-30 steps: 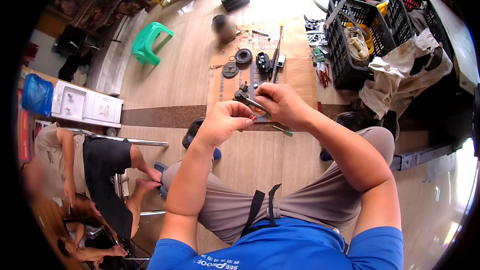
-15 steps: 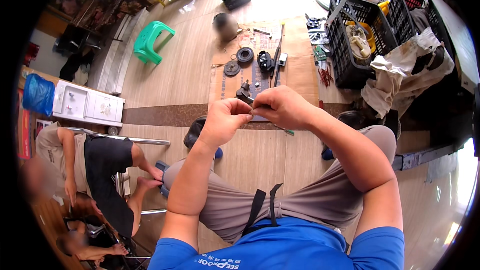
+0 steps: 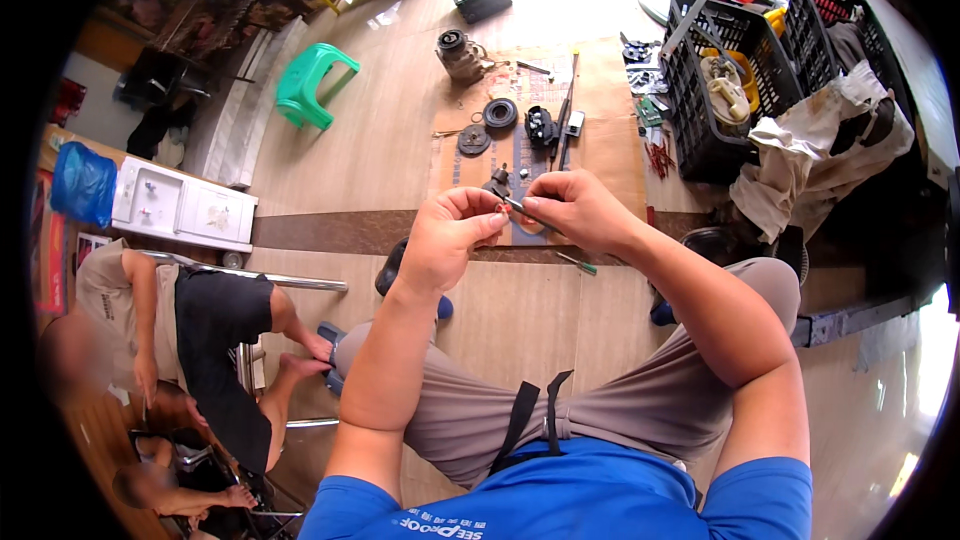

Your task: The person assembles small metal engine components by hand, inserting a spring and a pin into a larger metal housing while sitting at a workspace.

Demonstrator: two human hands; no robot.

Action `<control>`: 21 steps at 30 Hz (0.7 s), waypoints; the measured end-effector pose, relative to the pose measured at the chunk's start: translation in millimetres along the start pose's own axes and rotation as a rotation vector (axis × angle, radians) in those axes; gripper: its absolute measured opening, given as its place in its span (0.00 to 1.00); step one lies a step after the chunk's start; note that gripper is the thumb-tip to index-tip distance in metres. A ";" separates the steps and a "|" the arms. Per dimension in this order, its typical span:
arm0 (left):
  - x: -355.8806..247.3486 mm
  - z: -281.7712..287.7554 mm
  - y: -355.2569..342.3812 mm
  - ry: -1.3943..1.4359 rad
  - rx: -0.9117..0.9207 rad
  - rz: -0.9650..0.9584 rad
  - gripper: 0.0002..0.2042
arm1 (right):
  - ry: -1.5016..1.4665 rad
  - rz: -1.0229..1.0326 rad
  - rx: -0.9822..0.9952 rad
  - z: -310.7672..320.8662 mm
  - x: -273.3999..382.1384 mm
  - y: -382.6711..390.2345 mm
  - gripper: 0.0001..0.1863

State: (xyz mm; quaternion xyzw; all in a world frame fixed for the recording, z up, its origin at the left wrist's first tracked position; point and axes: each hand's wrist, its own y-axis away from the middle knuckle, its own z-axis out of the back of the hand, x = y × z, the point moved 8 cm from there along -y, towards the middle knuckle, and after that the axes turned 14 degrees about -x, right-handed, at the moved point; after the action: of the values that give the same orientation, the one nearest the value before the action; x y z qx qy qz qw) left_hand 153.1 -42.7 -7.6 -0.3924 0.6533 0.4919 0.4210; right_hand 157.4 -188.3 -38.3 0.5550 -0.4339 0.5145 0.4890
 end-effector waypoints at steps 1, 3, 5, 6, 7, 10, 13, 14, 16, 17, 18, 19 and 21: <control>-1.5 3.3 -1.9 0.098 -0.035 -0.013 0.05 | -0.009 0.024 0.002 -1.7 4.2 2.7 0.08; -1.4 8.2 -3.3 0.136 -0.076 -0.015 0.05 | 0.028 0.145 -0.021 -5.6 18.4 8.4 0.07; -2.2 10.9 -3.8 0.176 -0.114 -0.014 0.06 | 0.108 0.198 -0.050 -7.2 33.0 16.5 0.07; -2.4 11.9 -3.8 0.188 -0.141 -0.025 0.06 | 0.192 0.246 -0.080 -7.0 43.2 21.0 0.07; -2.7 13.5 -3.8 0.201 -0.168 -0.036 0.06 | 0.238 0.278 -0.093 -7.9 47.1 23.0 0.07; -0.8 14.6 -5.1 0.168 -0.186 -0.051 0.05 | 0.277 0.339 -0.105 -9.3 55.3 26.1 0.07; -2.4 14.7 -5.7 -0.014 -0.217 -0.117 0.05 | 0.333 0.405 -0.114 -6.9 63.4 27.2 0.07; -3.2 13.2 -5.3 -0.013 -0.215 -0.115 0.05 | 0.333 0.403 -0.115 -5.9 63.0 26.6 0.07; -4.9 8.4 -4.1 -0.091 -0.191 -0.112 0.05 | 0.324 0.411 -0.132 -3.0 62.3 25.3 0.07; -4.4 8.6 -4.8 -0.090 -0.190 -0.110 0.05 | 0.325 0.409 -0.133 -1.6 63.0 25.3 0.07; -0.8 9.4 -5.4 0.012 -0.178 -0.039 0.05 | 0.324 0.391 -0.127 -0.7 64.1 25.0 0.07; 2.8 10.0 -5.6 0.114 -0.165 0.032 0.05 | 0.323 0.372 -0.122 -0.4 64.0 24.7 0.07; 4.6 11.2 -6.6 0.164 -0.134 0.060 0.05 | 0.338 0.389 -0.117 -2.2 60.4 25.1 0.07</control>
State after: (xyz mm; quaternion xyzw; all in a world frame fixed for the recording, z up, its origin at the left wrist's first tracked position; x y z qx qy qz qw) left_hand 159.5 -33.6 -15.8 -0.4387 0.6627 0.5131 0.3242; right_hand 138.1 -188.5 24.3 0.3380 -0.4734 0.6583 0.4779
